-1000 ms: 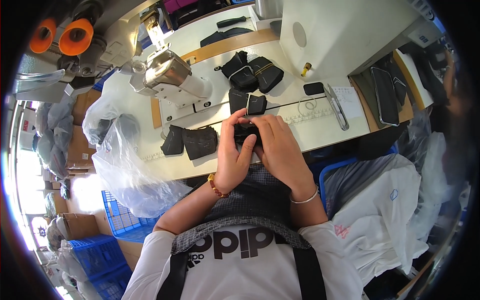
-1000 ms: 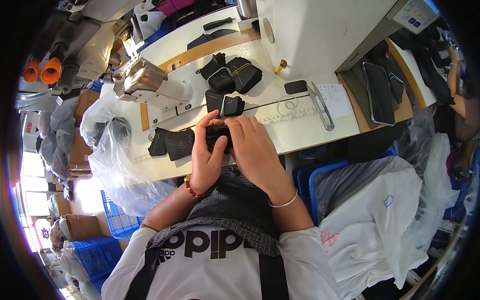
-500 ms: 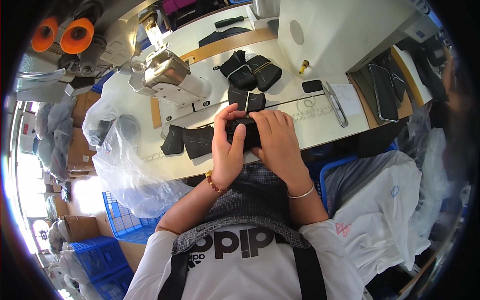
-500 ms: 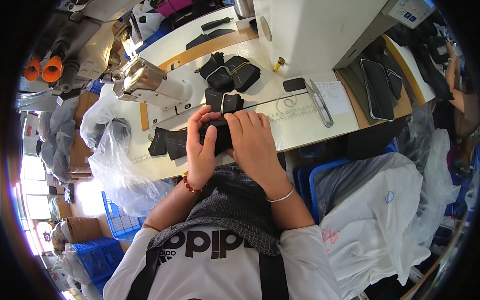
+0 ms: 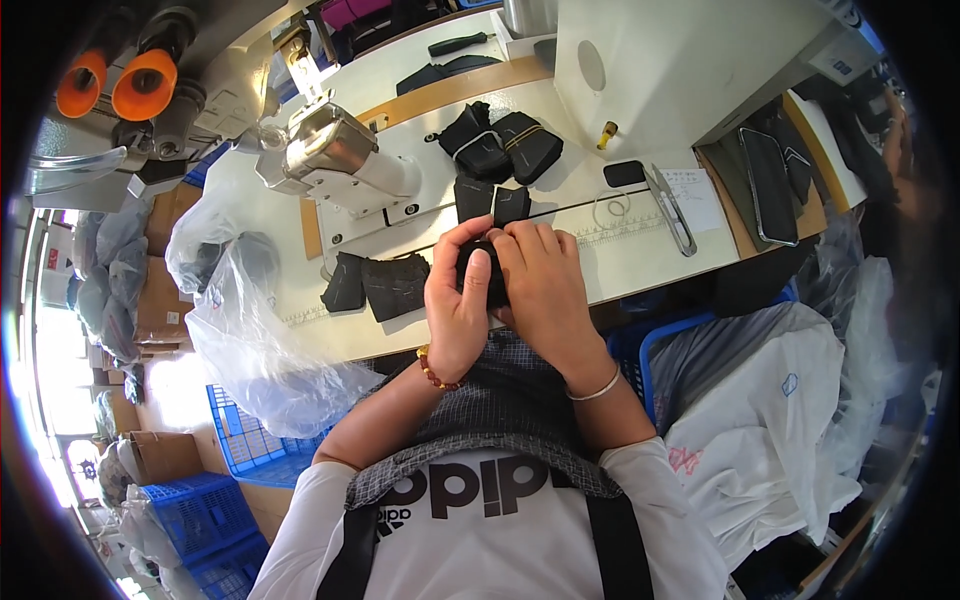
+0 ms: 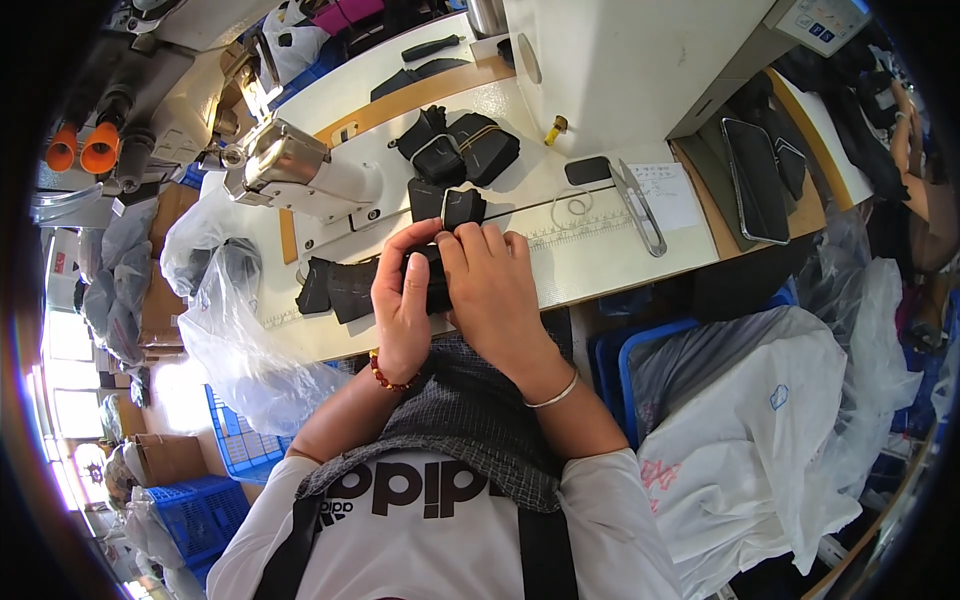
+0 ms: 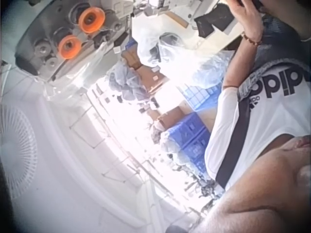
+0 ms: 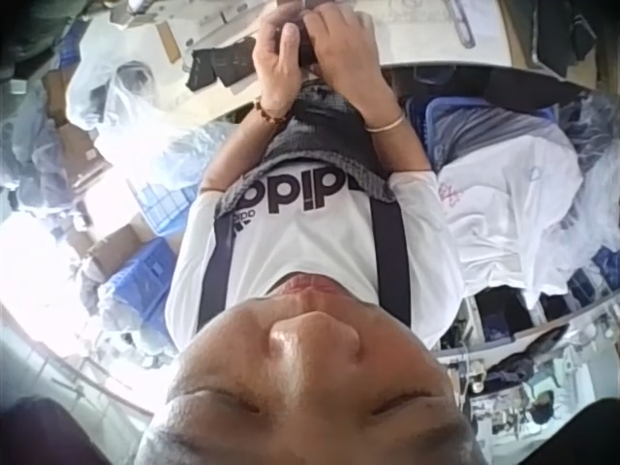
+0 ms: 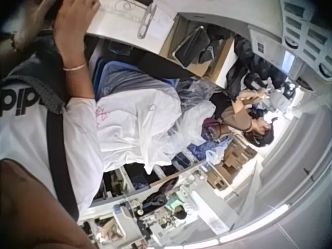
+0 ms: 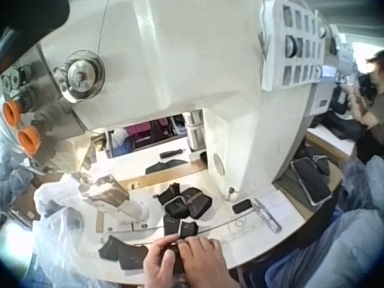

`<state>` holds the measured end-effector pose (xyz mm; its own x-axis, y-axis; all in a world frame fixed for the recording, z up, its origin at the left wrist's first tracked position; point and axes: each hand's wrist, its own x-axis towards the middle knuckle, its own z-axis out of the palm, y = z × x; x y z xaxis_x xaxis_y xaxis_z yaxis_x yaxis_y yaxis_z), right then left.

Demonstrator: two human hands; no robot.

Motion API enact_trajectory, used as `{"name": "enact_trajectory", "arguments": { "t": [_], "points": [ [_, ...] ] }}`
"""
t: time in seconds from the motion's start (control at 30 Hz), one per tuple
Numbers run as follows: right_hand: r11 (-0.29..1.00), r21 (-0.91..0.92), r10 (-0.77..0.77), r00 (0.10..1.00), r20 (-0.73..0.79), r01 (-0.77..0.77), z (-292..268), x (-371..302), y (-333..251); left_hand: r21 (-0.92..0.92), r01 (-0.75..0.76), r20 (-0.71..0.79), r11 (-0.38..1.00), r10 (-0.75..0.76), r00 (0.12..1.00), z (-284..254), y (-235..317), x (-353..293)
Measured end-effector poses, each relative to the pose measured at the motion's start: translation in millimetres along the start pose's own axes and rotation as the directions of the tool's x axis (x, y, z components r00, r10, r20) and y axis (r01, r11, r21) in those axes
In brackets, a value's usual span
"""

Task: The person is sorting and bundling dark fabric components for shoe manufacturing at a workbench near a sewing machine.

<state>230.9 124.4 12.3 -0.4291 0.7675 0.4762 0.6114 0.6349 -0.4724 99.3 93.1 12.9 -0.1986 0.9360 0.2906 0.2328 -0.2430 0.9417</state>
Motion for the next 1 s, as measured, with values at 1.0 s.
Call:
{"name": "enact_trajectory", "arguments": {
  "t": [1.0],
  "points": [
    [0.994, 0.048, -0.098, 0.995, -0.037, 0.100, -5, 1, 5, 0.122, -0.188, -0.035, 0.975, 0.194, 0.980, -5, -6, -11]
  ]
}}
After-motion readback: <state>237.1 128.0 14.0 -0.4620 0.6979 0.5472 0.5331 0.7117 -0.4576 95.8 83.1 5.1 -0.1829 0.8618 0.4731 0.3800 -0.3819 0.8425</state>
